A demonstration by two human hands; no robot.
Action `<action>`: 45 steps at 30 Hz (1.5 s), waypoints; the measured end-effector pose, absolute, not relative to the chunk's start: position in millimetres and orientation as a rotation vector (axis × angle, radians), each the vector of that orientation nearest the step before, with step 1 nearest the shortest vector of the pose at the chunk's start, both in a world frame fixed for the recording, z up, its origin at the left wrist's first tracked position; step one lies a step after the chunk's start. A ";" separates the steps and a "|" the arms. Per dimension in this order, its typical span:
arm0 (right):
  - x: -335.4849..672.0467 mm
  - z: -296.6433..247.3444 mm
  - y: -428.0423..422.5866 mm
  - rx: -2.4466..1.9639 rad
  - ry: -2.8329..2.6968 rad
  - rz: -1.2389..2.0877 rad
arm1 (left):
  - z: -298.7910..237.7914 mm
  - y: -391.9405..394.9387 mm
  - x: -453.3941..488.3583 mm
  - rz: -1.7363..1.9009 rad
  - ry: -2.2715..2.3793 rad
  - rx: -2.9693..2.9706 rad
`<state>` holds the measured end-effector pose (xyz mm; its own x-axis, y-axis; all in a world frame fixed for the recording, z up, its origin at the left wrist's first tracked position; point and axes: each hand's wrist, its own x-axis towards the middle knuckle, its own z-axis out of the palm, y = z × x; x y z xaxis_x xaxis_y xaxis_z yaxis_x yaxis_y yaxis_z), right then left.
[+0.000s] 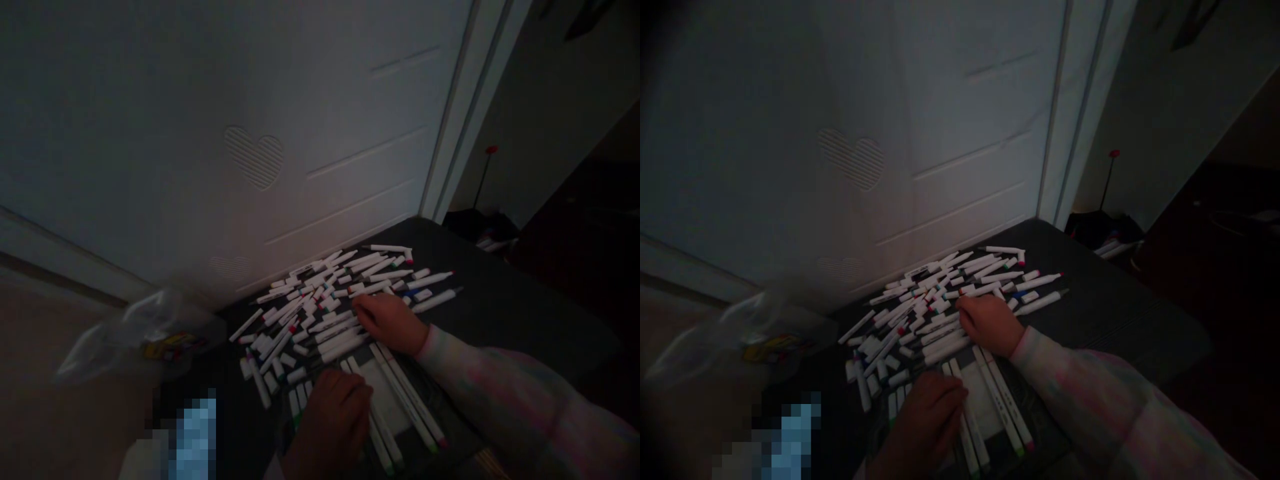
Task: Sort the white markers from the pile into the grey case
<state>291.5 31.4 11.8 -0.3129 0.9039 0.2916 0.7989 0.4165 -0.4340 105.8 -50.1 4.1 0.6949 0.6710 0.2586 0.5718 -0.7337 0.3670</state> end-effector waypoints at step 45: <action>293.3 -0.2 26.4 -1.245 -2.064 0.304 | -3.4 -108.8 60.6 0.566 1.709 2.631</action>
<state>293.3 26.4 -0.2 -0.2960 0.8467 0.4421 0.6831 0.5111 -0.5217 60.6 -108.8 -3.4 0.3625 0.8761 0.3177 0.8925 -0.4246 0.1524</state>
